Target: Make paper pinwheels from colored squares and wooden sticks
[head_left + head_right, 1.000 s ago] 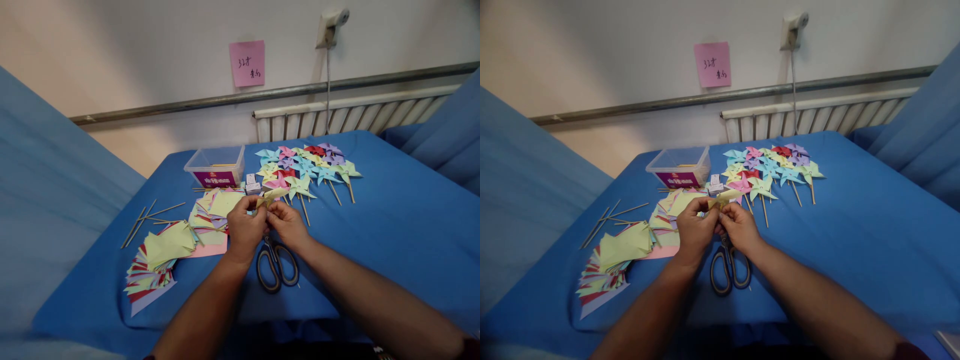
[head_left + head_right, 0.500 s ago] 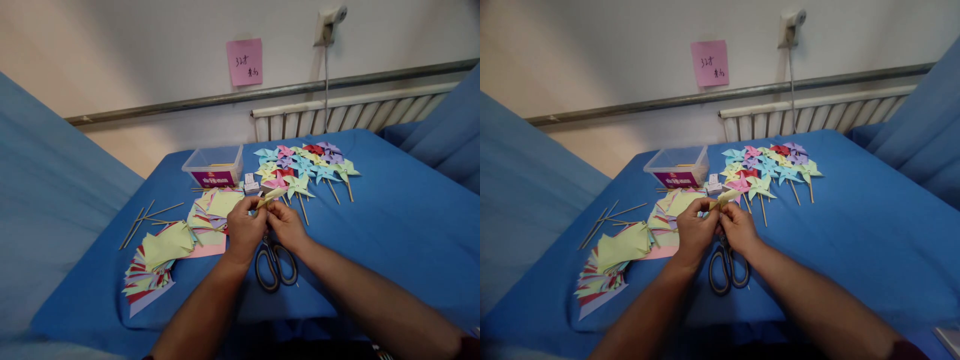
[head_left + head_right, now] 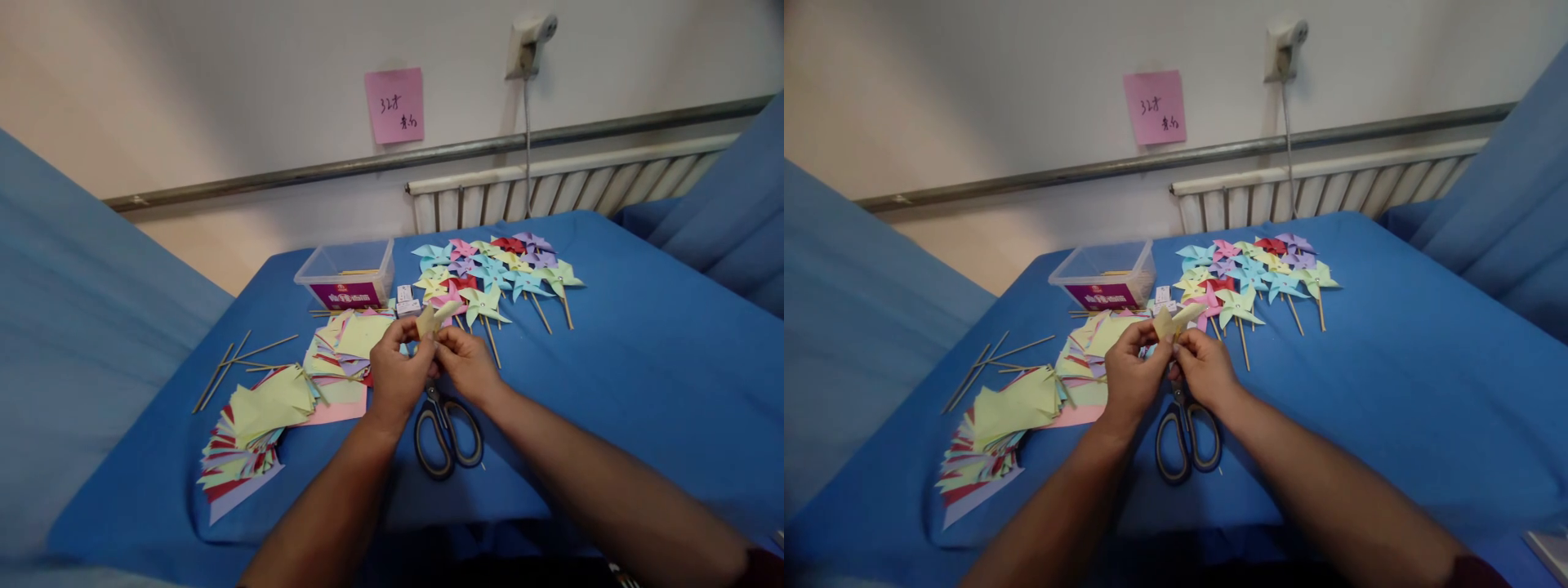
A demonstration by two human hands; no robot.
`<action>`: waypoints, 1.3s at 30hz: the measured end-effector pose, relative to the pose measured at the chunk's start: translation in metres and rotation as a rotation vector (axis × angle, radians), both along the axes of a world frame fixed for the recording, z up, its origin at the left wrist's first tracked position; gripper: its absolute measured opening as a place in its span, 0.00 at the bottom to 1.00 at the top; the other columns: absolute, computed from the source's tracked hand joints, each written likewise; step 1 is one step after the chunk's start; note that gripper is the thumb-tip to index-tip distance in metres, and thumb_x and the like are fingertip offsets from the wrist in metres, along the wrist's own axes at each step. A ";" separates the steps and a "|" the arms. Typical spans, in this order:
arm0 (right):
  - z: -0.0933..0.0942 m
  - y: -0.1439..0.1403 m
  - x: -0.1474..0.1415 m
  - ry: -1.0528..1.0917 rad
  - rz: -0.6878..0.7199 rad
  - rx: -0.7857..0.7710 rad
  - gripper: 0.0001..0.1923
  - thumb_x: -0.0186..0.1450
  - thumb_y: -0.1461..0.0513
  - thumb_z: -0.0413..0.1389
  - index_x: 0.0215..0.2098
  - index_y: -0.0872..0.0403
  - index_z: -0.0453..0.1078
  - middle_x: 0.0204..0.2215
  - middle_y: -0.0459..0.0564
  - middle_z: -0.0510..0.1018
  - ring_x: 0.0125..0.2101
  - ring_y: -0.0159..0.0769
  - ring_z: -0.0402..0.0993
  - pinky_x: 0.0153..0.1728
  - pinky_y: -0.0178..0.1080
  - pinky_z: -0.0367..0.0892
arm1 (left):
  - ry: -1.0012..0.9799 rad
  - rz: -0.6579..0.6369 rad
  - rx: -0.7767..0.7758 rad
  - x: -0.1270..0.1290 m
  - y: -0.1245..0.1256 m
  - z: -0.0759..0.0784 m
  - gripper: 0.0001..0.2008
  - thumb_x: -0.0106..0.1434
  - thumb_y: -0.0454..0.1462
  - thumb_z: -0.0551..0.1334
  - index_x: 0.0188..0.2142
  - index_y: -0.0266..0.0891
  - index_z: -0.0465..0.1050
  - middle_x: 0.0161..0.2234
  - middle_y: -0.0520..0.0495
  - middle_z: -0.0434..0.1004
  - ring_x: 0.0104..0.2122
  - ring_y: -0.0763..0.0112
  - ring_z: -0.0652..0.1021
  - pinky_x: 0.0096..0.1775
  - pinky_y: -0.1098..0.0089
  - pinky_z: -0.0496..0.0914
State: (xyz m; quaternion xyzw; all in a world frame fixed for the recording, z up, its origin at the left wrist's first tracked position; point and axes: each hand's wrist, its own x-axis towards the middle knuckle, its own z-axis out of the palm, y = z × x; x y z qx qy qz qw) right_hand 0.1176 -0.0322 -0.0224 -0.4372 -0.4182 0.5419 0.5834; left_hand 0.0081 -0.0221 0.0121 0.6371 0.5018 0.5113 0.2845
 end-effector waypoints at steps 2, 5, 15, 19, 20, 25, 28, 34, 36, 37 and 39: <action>0.001 0.002 0.002 -0.003 -0.012 0.009 0.13 0.57 0.53 0.61 0.25 0.51 0.66 0.15 0.40 0.71 0.16 0.30 0.67 0.18 0.33 0.63 | 0.033 -0.026 0.007 -0.001 0.000 0.001 0.10 0.59 0.38 0.63 0.41 0.39 0.75 0.36 0.48 0.81 0.36 0.67 0.79 0.41 0.69 0.71; 0.003 0.004 0.005 -0.030 -0.017 0.014 0.15 0.56 0.51 0.61 0.24 0.52 0.66 0.14 0.40 0.70 0.15 0.29 0.66 0.18 0.32 0.62 | 0.142 -0.049 0.042 -0.004 -0.001 0.003 0.11 0.63 0.40 0.59 0.43 0.41 0.76 0.39 0.46 0.80 0.41 0.64 0.79 0.46 0.65 0.70; 0.002 0.009 0.010 -0.010 -0.009 0.042 0.11 0.56 0.54 0.61 0.26 0.52 0.68 0.14 0.39 0.69 0.16 0.28 0.64 0.19 0.32 0.60 | 0.266 -0.102 0.136 -0.004 -0.004 0.005 0.14 0.67 0.40 0.55 0.48 0.42 0.75 0.45 0.43 0.79 0.48 0.61 0.76 0.51 0.62 0.67; 0.007 0.010 0.012 0.146 0.047 0.018 0.13 0.53 0.53 0.63 0.29 0.53 0.71 0.16 0.39 0.71 0.15 0.26 0.60 0.17 0.32 0.56 | -0.014 -0.089 0.076 -0.007 -0.001 0.004 0.15 0.67 0.42 0.56 0.49 0.42 0.74 0.46 0.43 0.79 0.49 0.62 0.77 0.53 0.61 0.67; 0.008 0.010 0.013 0.185 0.058 0.006 0.14 0.53 0.53 0.64 0.29 0.53 0.71 0.17 0.40 0.72 0.15 0.26 0.59 0.17 0.32 0.55 | -0.082 -0.059 0.073 -0.008 0.001 0.005 0.14 0.66 0.42 0.57 0.48 0.41 0.75 0.46 0.43 0.79 0.49 0.62 0.77 0.53 0.61 0.67; 0.012 0.006 0.017 0.299 0.154 -0.054 0.15 0.50 0.54 0.68 0.30 0.55 0.75 0.21 0.44 0.75 0.18 0.25 0.58 0.20 0.32 0.53 | -0.382 0.003 -0.084 -0.010 0.014 0.005 0.16 0.60 0.44 0.64 0.44 0.38 0.76 0.46 0.42 0.79 0.46 0.64 0.78 0.48 0.65 0.70; 0.010 0.006 0.018 0.320 0.193 -0.068 0.14 0.49 0.56 0.69 0.30 0.55 0.77 0.21 0.44 0.73 0.19 0.25 0.57 0.21 0.31 0.51 | -0.544 -0.128 -0.310 -0.009 0.018 0.004 0.17 0.56 0.45 0.66 0.40 0.36 0.77 0.40 0.42 0.81 0.41 0.64 0.79 0.44 0.66 0.71; 0.001 0.009 0.016 0.294 0.224 -0.097 0.14 0.48 0.56 0.69 0.30 0.56 0.78 0.20 0.44 0.72 0.19 0.25 0.57 0.21 0.32 0.50 | -0.628 -0.243 -0.432 -0.007 0.013 0.006 0.14 0.52 0.43 0.71 0.33 0.35 0.77 0.30 0.48 0.79 0.30 0.71 0.76 0.37 0.72 0.69; -0.002 0.010 0.015 0.290 0.230 -0.100 0.14 0.48 0.56 0.69 0.30 0.56 0.78 0.20 0.43 0.72 0.19 0.24 0.57 0.21 0.32 0.49 | -0.637 -0.235 -0.426 -0.007 0.012 0.006 0.13 0.51 0.42 0.71 0.31 0.35 0.77 0.28 0.50 0.77 0.29 0.73 0.75 0.36 0.73 0.68; -0.003 0.010 0.015 0.292 0.231 -0.099 0.14 0.48 0.57 0.70 0.29 0.56 0.78 0.20 0.43 0.72 0.19 0.24 0.57 0.21 0.32 0.49 | -0.637 -0.233 -0.430 -0.007 0.012 0.005 0.13 0.50 0.42 0.72 0.31 0.35 0.76 0.28 0.50 0.77 0.28 0.74 0.74 0.35 0.73 0.67; -0.005 0.010 0.015 0.295 0.233 -0.102 0.14 0.47 0.57 0.70 0.29 0.55 0.78 0.20 0.43 0.72 0.19 0.24 0.56 0.21 0.32 0.48 | -0.624 -0.221 -0.440 -0.007 0.012 0.004 0.13 0.48 0.41 0.73 0.31 0.36 0.76 0.28 0.50 0.77 0.28 0.74 0.74 0.36 0.73 0.67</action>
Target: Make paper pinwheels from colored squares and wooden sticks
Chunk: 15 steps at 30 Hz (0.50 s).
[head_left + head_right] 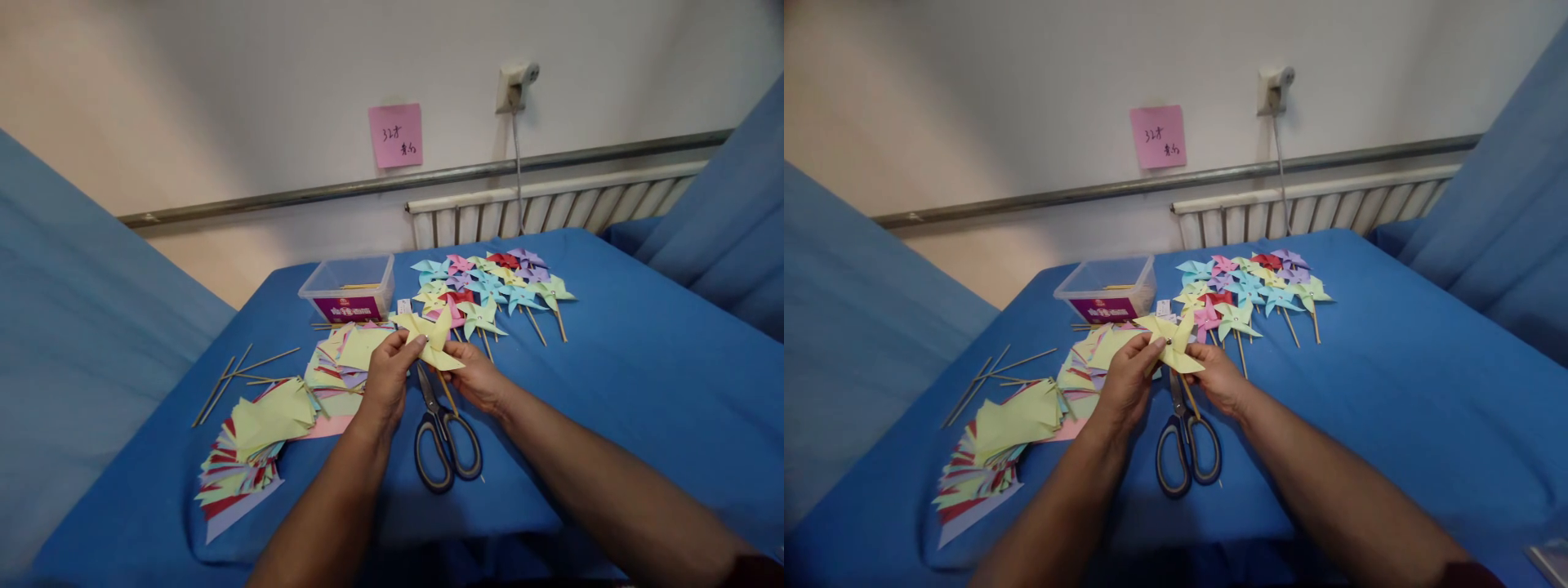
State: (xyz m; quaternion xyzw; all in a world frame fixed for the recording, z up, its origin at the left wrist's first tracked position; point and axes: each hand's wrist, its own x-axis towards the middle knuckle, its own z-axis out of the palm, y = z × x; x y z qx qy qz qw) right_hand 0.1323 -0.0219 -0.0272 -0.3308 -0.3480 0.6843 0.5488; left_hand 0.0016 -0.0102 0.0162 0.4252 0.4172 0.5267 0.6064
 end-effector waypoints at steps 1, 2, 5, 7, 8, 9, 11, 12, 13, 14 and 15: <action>-0.001 0.000 0.000 0.000 0.000 -0.003 0.13 0.47 0.57 0.70 0.29 0.55 0.78 0.20 0.43 0.73 0.19 0.24 0.56 0.21 0.32 0.48 | 0.013 0.002 -0.006 0.000 0.000 -0.001 0.13 0.48 0.40 0.73 0.31 0.36 0.77 0.28 0.50 0.78 0.28 0.73 0.74 0.36 0.73 0.68; -0.001 0.000 0.000 -0.001 -0.002 -0.004 0.13 0.47 0.58 0.70 0.28 0.55 0.78 0.20 0.43 0.73 0.19 0.24 0.56 0.21 0.32 0.48 | 0.025 0.002 -0.009 0.000 0.001 -0.002 0.13 0.48 0.39 0.73 0.31 0.35 0.77 0.28 0.50 0.78 0.29 0.73 0.75 0.36 0.72 0.68; -0.001 0.000 -0.001 -0.006 -0.012 -0.009 0.14 0.46 0.57 0.70 0.28 0.55 0.78 0.20 0.44 0.73 0.19 0.24 0.56 0.21 0.32 0.48 | 0.044 0.001 -0.004 0.000 0.002 -0.004 0.13 0.48 0.39 0.72 0.32 0.34 0.77 0.29 0.48 0.79 0.28 0.72 0.75 0.35 0.71 0.68; 0.000 -0.001 -0.001 -0.015 -0.012 -0.014 0.14 0.45 0.57 0.71 0.28 0.56 0.78 0.20 0.44 0.73 0.19 0.24 0.56 0.21 0.33 0.48 | 0.053 0.006 -0.002 0.000 0.003 -0.005 0.14 0.47 0.40 0.73 0.31 0.34 0.77 0.28 0.48 0.79 0.28 0.72 0.75 0.34 0.71 0.68; 0.000 -0.001 -0.001 -0.018 -0.009 -0.013 0.15 0.45 0.57 0.71 0.28 0.56 0.78 0.19 0.44 0.73 0.19 0.25 0.56 0.21 0.33 0.48 | 0.059 0.008 -0.003 0.000 0.003 -0.006 0.14 0.46 0.40 0.73 0.30 0.34 0.77 0.28 0.48 0.79 0.27 0.72 0.75 0.34 0.71 0.68; -0.001 -0.001 -0.001 -0.022 -0.002 -0.009 0.15 0.45 0.57 0.71 0.28 0.56 0.78 0.19 0.44 0.73 0.19 0.25 0.56 0.21 0.33 0.48 | 0.065 0.010 -0.004 -0.001 0.003 -0.007 0.14 0.46 0.40 0.73 0.30 0.34 0.77 0.27 0.49 0.78 0.27 0.72 0.74 0.33 0.71 0.67; -0.003 -0.001 -0.002 -0.029 0.009 0.007 0.15 0.46 0.56 0.71 0.28 0.57 0.78 0.20 0.44 0.74 0.19 0.25 0.57 0.21 0.33 0.49 | 0.073 0.015 -0.005 -0.001 0.004 -0.008 0.14 0.45 0.40 0.73 0.29 0.34 0.77 0.26 0.49 0.78 0.26 0.72 0.74 0.33 0.71 0.67; -0.005 0.000 -0.001 -0.035 0.007 0.014 0.15 0.47 0.55 0.70 0.28 0.57 0.78 0.20 0.45 0.74 0.19 0.25 0.58 0.21 0.33 0.51 | 0.073 0.019 -0.008 -0.002 0.004 -0.008 0.14 0.45 0.40 0.73 0.29 0.34 0.77 0.26 0.49 0.78 0.26 0.72 0.74 0.32 0.71 0.67; -0.007 0.001 -0.001 -0.040 -0.007 0.019 0.16 0.49 0.54 0.70 0.29 0.57 0.77 0.20 0.45 0.74 0.19 0.26 0.59 0.22 0.33 0.52 | 0.069 0.024 -0.011 -0.002 0.005 -0.008 0.14 0.45 0.39 0.73 0.30 0.34 0.77 0.26 0.49 0.78 0.25 0.72 0.74 0.32 0.71 0.67; -0.008 0.002 0.000 -0.041 -0.029 0.022 0.16 0.51 0.52 0.69 0.29 0.56 0.77 0.20 0.45 0.74 0.19 0.26 0.60 0.22 0.34 0.53 | 0.061 0.030 -0.018 -0.003 0.005 -0.008 0.14 0.45 0.39 0.73 0.31 0.34 0.78 0.27 0.49 0.78 0.26 0.72 0.74 0.32 0.71 0.67; -0.010 0.003 0.000 -0.033 -0.055 0.024 0.17 0.52 0.51 0.68 0.30 0.56 0.77 0.21 0.45 0.75 0.20 0.27 0.62 0.23 0.34 0.55 | 0.051 0.036 -0.029 -0.003 0.005 -0.007 0.15 0.44 0.39 0.73 0.31 0.34 0.78 0.27 0.49 0.79 0.26 0.72 0.74 0.32 0.71 0.68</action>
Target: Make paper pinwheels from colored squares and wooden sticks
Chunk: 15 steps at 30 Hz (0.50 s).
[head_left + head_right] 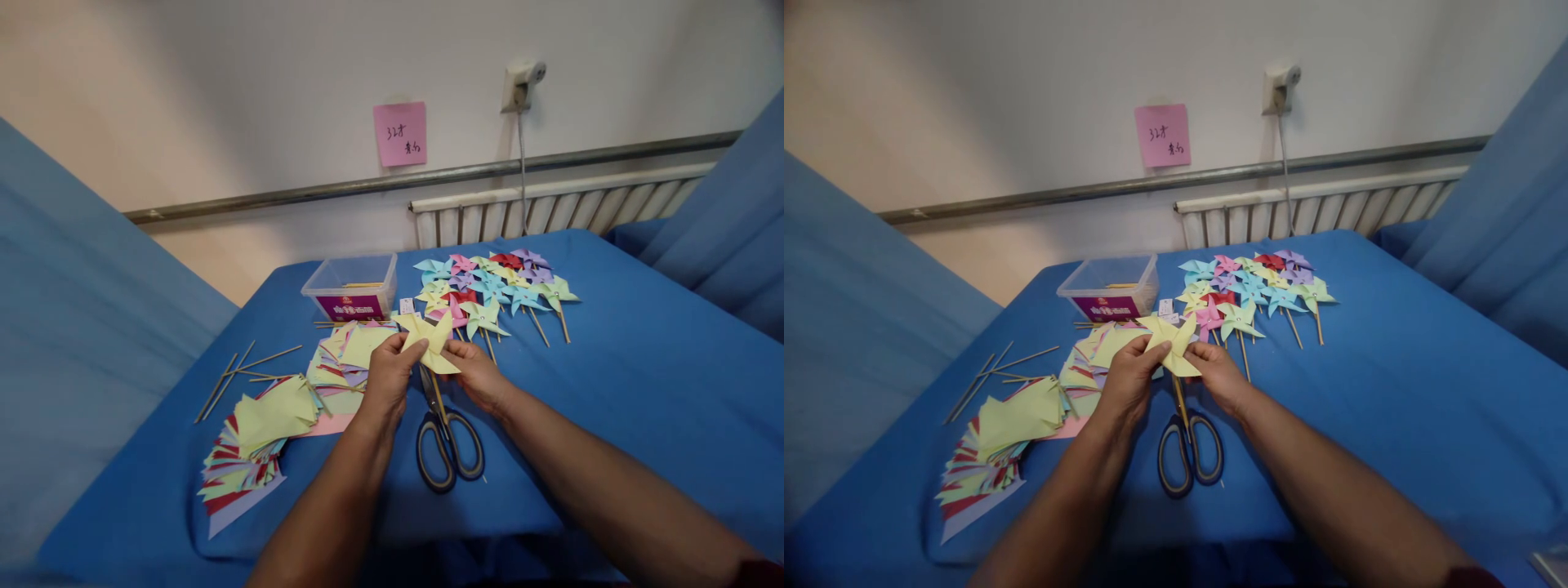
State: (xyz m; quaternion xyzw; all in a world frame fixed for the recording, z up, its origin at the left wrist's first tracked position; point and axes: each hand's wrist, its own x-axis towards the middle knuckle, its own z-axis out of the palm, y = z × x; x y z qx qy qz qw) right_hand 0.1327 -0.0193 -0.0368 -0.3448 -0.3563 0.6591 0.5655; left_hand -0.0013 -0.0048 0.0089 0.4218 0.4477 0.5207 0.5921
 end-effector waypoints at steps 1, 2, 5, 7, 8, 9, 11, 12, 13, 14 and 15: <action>-0.001 0.001 0.001 0.017 -0.022 0.004 0.17 0.52 0.51 0.68 0.31 0.55 0.77 0.23 0.45 0.76 0.21 0.28 0.65 0.25 0.34 0.58 | -0.012 0.007 -0.015 0.000 0.000 0.001 0.15 0.44 0.38 0.74 0.32 0.33 0.78 0.28 0.48 0.79 0.27 0.72 0.74 0.33 0.71 0.68; 0.000 0.001 0.002 0.041 -0.033 0.010 0.16 0.53 0.51 0.68 0.32 0.55 0.77 0.25 0.46 0.78 0.24 0.29 0.68 0.28 0.34 0.61 | -0.026 0.012 -0.035 -0.001 0.001 0.001 0.16 0.43 0.38 0.74 0.32 0.33 0.78 0.28 0.48 0.79 0.27 0.71 0.75 0.34 0.71 0.68; 0.003 0.001 0.004 0.110 -0.019 0.026 0.16 0.52 0.55 0.70 0.35 0.53 0.77 0.32 0.47 0.81 0.32 0.32 0.74 0.38 0.37 0.66 | -0.077 -0.007 -0.109 -0.001 0.002 0.002 0.16 0.43 0.37 0.74 0.32 0.32 0.78 0.28 0.46 0.79 0.27 0.71 0.75 0.35 0.70 0.69; 0.006 0.000 0.004 0.132 -0.015 0.024 0.17 0.51 0.56 0.71 0.36 0.53 0.77 0.32 0.46 0.81 0.32 0.33 0.75 0.39 0.38 0.66 | -0.111 -0.071 -0.152 -0.001 0.002 0.001 0.16 0.43 0.36 0.73 0.33 0.32 0.78 0.28 0.45 0.79 0.27 0.71 0.75 0.35 0.70 0.69; 0.007 0.000 0.004 0.139 -0.017 0.020 0.17 0.50 0.56 0.71 0.36 0.53 0.77 0.31 0.46 0.81 0.31 0.32 0.75 0.38 0.38 0.67 | -0.122 -0.107 -0.169 -0.001 0.002 0.000 0.16 0.44 0.36 0.73 0.34 0.32 0.78 0.29 0.45 0.79 0.27 0.71 0.75 0.35 0.70 0.69; 0.007 -0.001 0.004 0.145 -0.019 0.015 0.17 0.50 0.56 0.71 0.35 0.53 0.77 0.30 0.45 0.81 0.29 0.32 0.75 0.37 0.38 0.67 | -0.129 -0.139 -0.183 -0.001 0.001 -0.001 0.16 0.44 0.36 0.73 0.34 0.32 0.78 0.29 0.45 0.79 0.27 0.71 0.75 0.34 0.70 0.69; 0.009 -0.001 0.003 0.154 -0.020 0.011 0.17 0.50 0.56 0.71 0.34 0.53 0.77 0.28 0.45 0.81 0.28 0.32 0.74 0.36 0.37 0.67 | -0.132 -0.170 -0.204 -0.001 0.001 -0.002 0.15 0.45 0.35 0.73 0.34 0.33 0.78 0.29 0.45 0.79 0.27 0.70 0.75 0.34 0.71 0.69; 0.009 -0.001 0.003 0.158 -0.022 0.009 0.16 0.50 0.56 0.71 0.33 0.54 0.77 0.28 0.45 0.80 0.28 0.31 0.74 0.36 0.37 0.66 | -0.130 -0.170 -0.212 -0.001 0.000 -0.001 0.15 0.45 0.35 0.73 0.34 0.34 0.78 0.29 0.46 0.79 0.28 0.71 0.75 0.33 0.72 0.69; 0.010 -0.001 0.003 0.163 -0.023 0.007 0.16 0.50 0.56 0.71 0.33 0.54 0.76 0.28 0.45 0.80 0.28 0.31 0.74 0.36 0.37 0.66 | -0.128 -0.165 -0.217 -0.001 0.000 -0.001 0.14 0.45 0.35 0.73 0.33 0.34 0.78 0.28 0.47 0.79 0.27 0.72 0.75 0.32 0.73 0.68; 0.010 -0.002 0.003 0.167 -0.026 0.005 0.15 0.50 0.56 0.71 0.32 0.54 0.76 0.28 0.45 0.80 0.28 0.31 0.74 0.35 0.36 0.66 | -0.127 -0.157 -0.223 -0.001 -0.001 0.000 0.14 0.45 0.35 0.73 0.33 0.35 0.78 0.28 0.48 0.78 0.27 0.73 0.75 0.31 0.73 0.68; 0.011 -0.002 0.003 0.169 -0.029 0.001 0.15 0.50 0.56 0.71 0.31 0.54 0.76 0.28 0.45 0.80 0.28 0.31 0.74 0.35 0.36 0.66 | -0.128 -0.149 -0.231 -0.001 -0.001 0.000 0.13 0.45 0.35 0.73 0.33 0.36 0.78 0.28 0.49 0.78 0.26 0.73 0.74 0.31 0.74 0.68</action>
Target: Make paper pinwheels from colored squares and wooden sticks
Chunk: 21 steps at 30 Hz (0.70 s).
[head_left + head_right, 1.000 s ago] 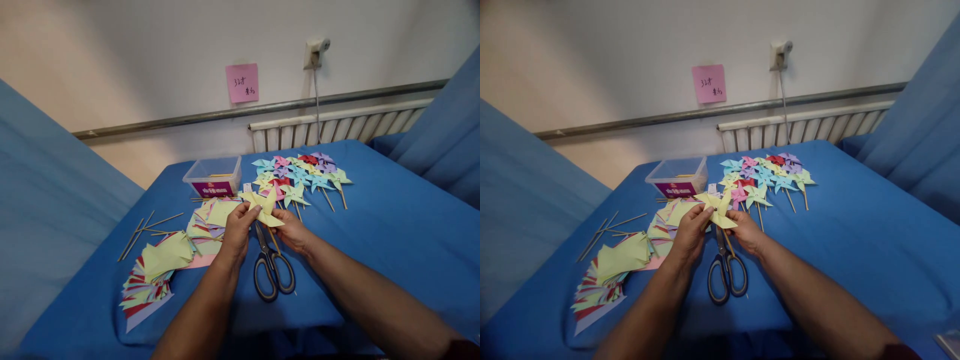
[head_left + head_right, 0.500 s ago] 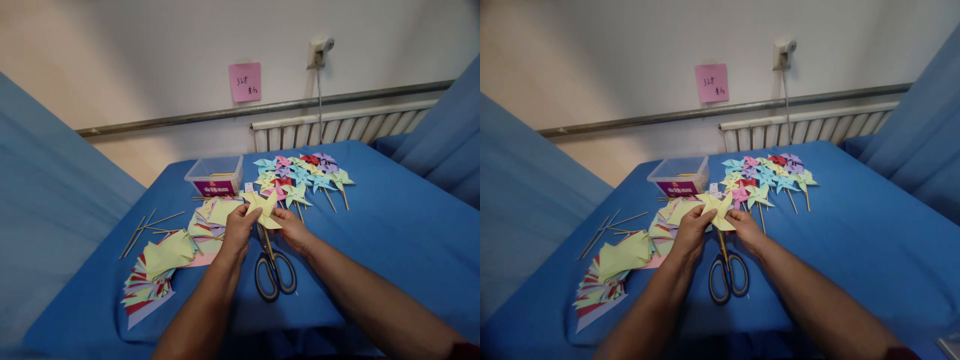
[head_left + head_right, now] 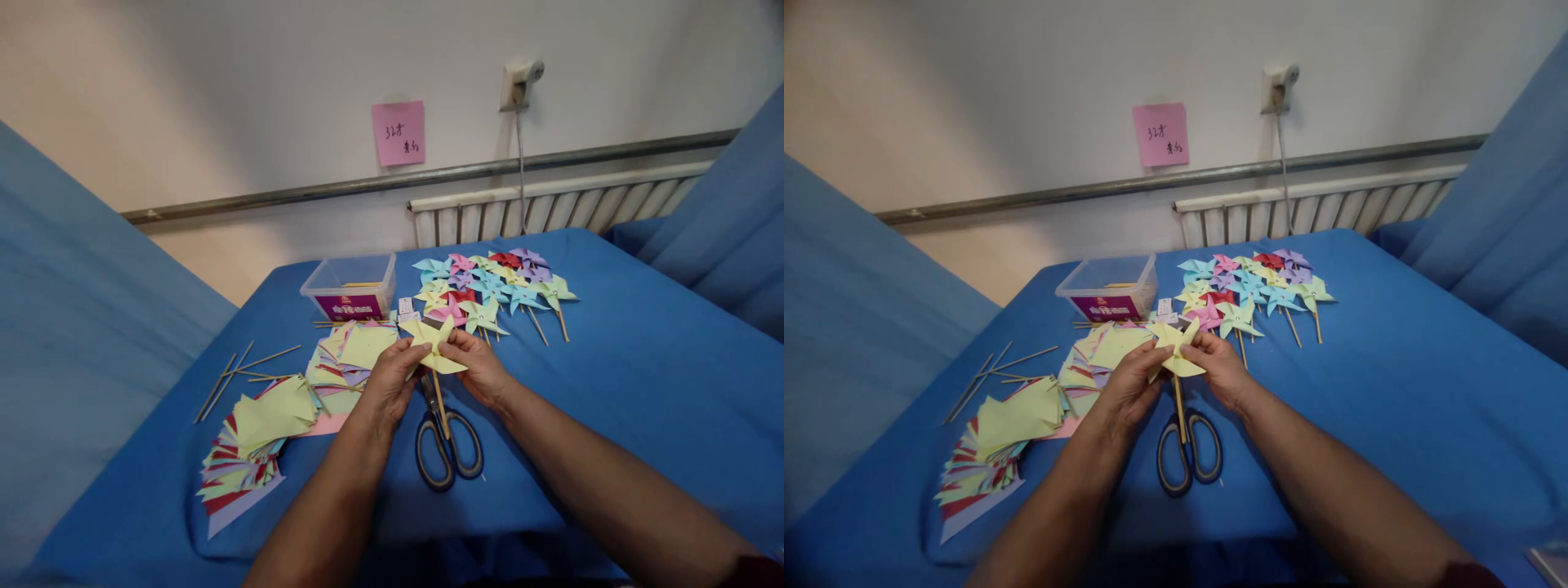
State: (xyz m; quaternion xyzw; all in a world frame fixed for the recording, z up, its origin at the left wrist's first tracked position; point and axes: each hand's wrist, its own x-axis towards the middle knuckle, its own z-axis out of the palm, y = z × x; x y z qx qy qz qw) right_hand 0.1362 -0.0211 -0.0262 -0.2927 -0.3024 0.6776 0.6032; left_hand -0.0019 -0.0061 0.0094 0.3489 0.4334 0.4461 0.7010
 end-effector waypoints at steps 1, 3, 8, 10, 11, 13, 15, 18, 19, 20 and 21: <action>0.000 0.000 0.000 0.002 -0.004 -0.007 0.15 0.50 0.56 0.71 0.31 0.54 0.76 0.28 0.45 0.80 0.28 0.30 0.73 0.34 0.35 0.66 | -0.002 0.008 -0.011 0.000 -0.001 0.001 0.13 0.45 0.35 0.73 0.33 0.36 0.78 0.28 0.49 0.78 0.26 0.74 0.74 0.30 0.74 0.68; 0.001 0.000 0.002 0.009 -0.022 -0.026 0.15 0.50 0.55 0.71 0.30 0.54 0.75 0.26 0.44 0.79 0.27 0.30 0.73 0.32 0.34 0.65 | -0.014 0.016 -0.028 0.001 -0.001 0.002 0.15 0.44 0.34 0.73 0.33 0.36 0.77 0.28 0.49 0.79 0.26 0.73 0.76 0.31 0.74 0.69; -0.003 0.003 0.004 -0.003 -0.054 -0.038 0.16 0.50 0.54 0.71 0.27 0.54 0.73 0.21 0.43 0.75 0.22 0.28 0.68 0.26 0.32 0.62 | -0.041 -0.025 -0.009 0.004 -0.002 0.003 0.17 0.42 0.32 0.74 0.34 0.33 0.77 0.29 0.45 0.81 0.26 0.70 0.78 0.33 0.71 0.71; -0.005 0.004 0.005 -0.039 -0.062 -0.028 0.16 0.51 0.54 0.70 0.26 0.54 0.72 0.20 0.42 0.73 0.20 0.27 0.65 0.23 0.32 0.60 | -0.045 -0.042 -0.009 0.005 -0.003 0.003 0.17 0.42 0.32 0.74 0.34 0.32 0.78 0.29 0.44 0.81 0.26 0.70 0.78 0.33 0.71 0.71; -0.006 0.005 0.006 -0.062 -0.083 -0.026 0.16 0.52 0.53 0.69 0.27 0.54 0.72 0.20 0.42 0.73 0.20 0.27 0.64 0.23 0.32 0.60 | -0.047 -0.050 -0.010 0.005 -0.003 0.003 0.17 0.43 0.32 0.73 0.34 0.32 0.78 0.29 0.44 0.81 0.26 0.69 0.78 0.33 0.71 0.72; -0.005 0.005 0.008 -0.134 -0.174 -0.002 0.15 0.55 0.51 0.67 0.34 0.52 0.74 0.26 0.44 0.76 0.24 0.30 0.68 0.26 0.34 0.64 | -0.038 -0.058 -0.006 0.005 -0.003 0.002 0.17 0.42 0.33 0.74 0.34 0.32 0.78 0.28 0.44 0.81 0.25 0.69 0.78 0.33 0.70 0.72; -0.003 0.005 0.012 -0.277 -0.295 0.082 0.18 0.60 0.50 0.62 0.45 0.48 0.74 0.38 0.48 0.79 0.33 0.35 0.73 0.34 0.38 0.68 | 0.000 -0.049 0.008 0.005 -0.003 0.000 0.16 0.42 0.34 0.74 0.33 0.32 0.77 0.27 0.44 0.81 0.25 0.69 0.78 0.32 0.70 0.71; 0.004 0.001 0.017 -0.608 -0.426 0.308 0.20 0.65 0.51 0.57 0.53 0.45 0.71 0.54 0.51 0.72 0.48 0.41 0.71 0.48 0.44 0.67 | 0.099 -0.009 0.049 0.004 -0.003 -0.003 0.15 0.41 0.36 0.75 0.29 0.33 0.76 0.25 0.46 0.79 0.24 0.70 0.77 0.31 0.71 0.69; 0.006 0.000 0.018 -0.711 -0.447 0.380 0.18 0.66 0.52 0.56 0.53 0.45 0.72 0.55 0.52 0.71 0.52 0.42 0.69 0.52 0.45 0.65 | 0.131 0.001 0.065 0.004 -0.003 -0.003 0.15 0.41 0.37 0.75 0.28 0.33 0.76 0.25 0.47 0.78 0.24 0.70 0.76 0.30 0.71 0.69; 0.008 -0.002 0.018 -0.793 -0.460 0.444 0.17 0.67 0.53 0.55 0.51 0.46 0.74 0.56 0.52 0.70 0.54 0.43 0.67 0.55 0.46 0.63 | 0.157 0.009 0.082 0.004 -0.003 -0.004 0.15 0.41 0.38 0.75 0.27 0.34 0.75 0.24 0.48 0.78 0.23 0.71 0.75 0.29 0.71 0.68; 0.009 -0.003 0.018 -0.849 -0.464 0.495 0.15 0.68 0.54 0.54 0.50 0.46 0.75 0.55 0.52 0.71 0.56 0.43 0.66 0.56 0.47 0.62 | 0.174 0.017 0.099 0.005 -0.003 -0.004 0.15 0.41 0.38 0.75 0.27 0.34 0.75 0.24 0.48 0.77 0.23 0.72 0.74 0.29 0.72 0.68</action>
